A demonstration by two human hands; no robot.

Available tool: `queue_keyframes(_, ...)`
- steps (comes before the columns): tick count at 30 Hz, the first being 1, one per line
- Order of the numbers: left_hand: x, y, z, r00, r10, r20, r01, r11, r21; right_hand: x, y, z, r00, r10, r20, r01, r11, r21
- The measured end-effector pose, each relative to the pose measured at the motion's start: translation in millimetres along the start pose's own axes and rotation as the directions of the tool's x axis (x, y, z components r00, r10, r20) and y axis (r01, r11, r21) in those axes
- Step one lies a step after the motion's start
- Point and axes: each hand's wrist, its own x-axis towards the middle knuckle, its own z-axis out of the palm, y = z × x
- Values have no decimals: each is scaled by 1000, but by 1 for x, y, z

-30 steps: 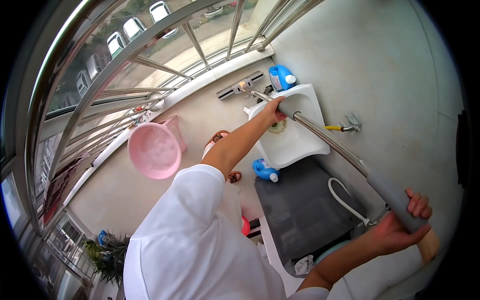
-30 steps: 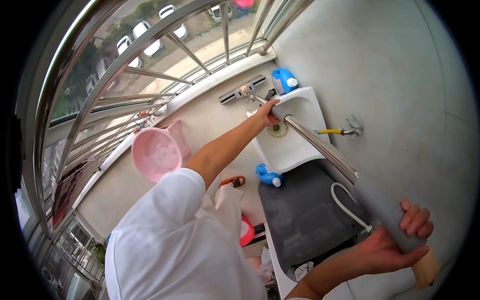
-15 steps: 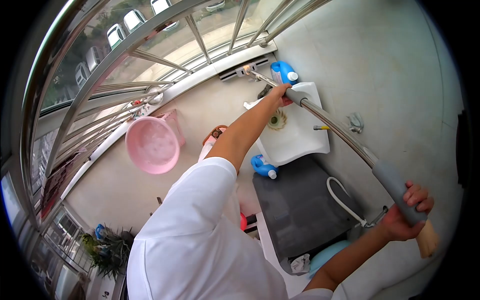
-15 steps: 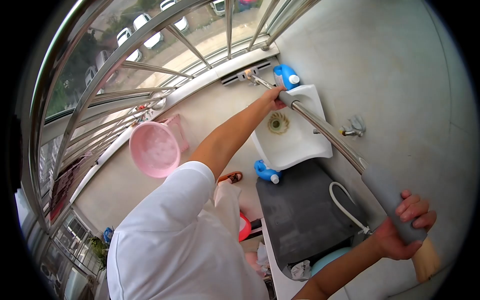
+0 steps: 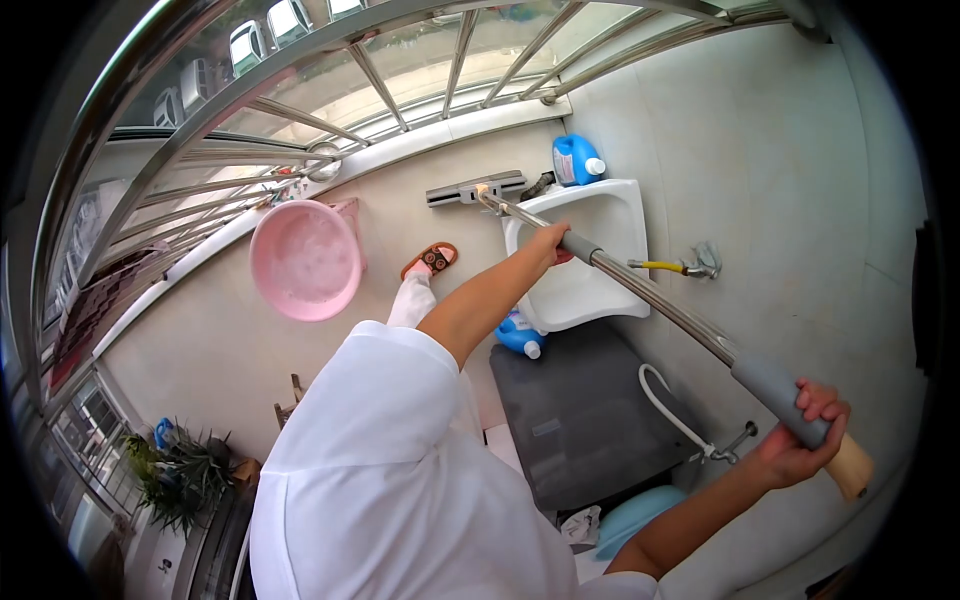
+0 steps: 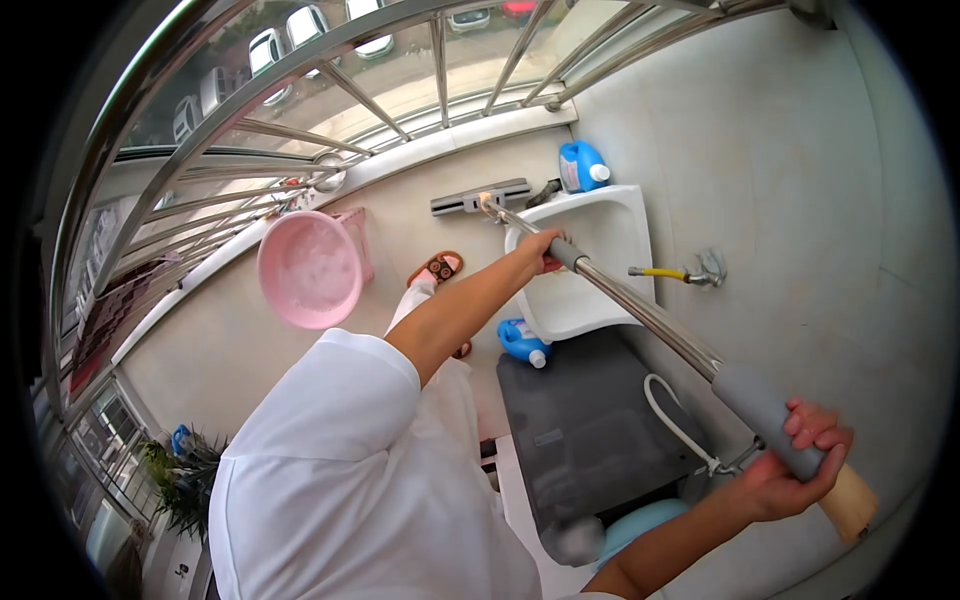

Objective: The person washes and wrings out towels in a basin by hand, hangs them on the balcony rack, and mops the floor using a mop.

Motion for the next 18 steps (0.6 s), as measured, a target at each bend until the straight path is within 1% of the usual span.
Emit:
queue_keyframes(3,-18,-3,-25,997,-63,38,65,997,-40,-17,-14,16,1000,3,3,-3,1000,28)
queue_keyframes(5,-25,-5,-34,989,-60,135,74,992,-104,-24,-26,22,1000,-3,-15,3,999,46)
queue_keyframes(6,-28,-6,-38,982,-54,182,80,987,-140,-24,-32,23,998,-25,-55,27,999,36)
queue_keyframes(7,-46,-3,-39,964,-15,266,78,971,-228,-25,-39,22,995,-43,-94,46,999,24)
queue_keyframes(8,-62,-1,-37,942,35,334,95,927,-364,-26,-46,20,990,-59,-131,61,998,11)
queue_keyframes(9,-76,3,-31,914,96,393,120,864,-489,-24,-53,7,993,-49,-103,50,999,7)
queue_keyframes(10,-89,6,-23,882,163,443,157,784,-601,-22,-57,17,992,-52,-113,52,999,-4)
queue_keyframes(11,-98,15,-13,880,232,415,119,738,-665,-20,-61,32,991,-56,-123,54,998,-18)
queue_keyframes(12,-87,20,-6,883,224,413,138,716,-684,-19,-65,41,990,-59,-131,55,998,-32)
queue_keyframes(13,-71,31,4,882,224,414,152,697,-701,-13,-64,39,997,-71,-27,70,997,-26)
queue_keyframes(15,-55,48,23,893,218,395,159,668,-727,9,-60,22,981,-84,177,88,996,-12)
queue_keyframes(18,-43,65,54,911,194,365,154,661,-735,50,-50,18,982,-74,175,84,995,-48)
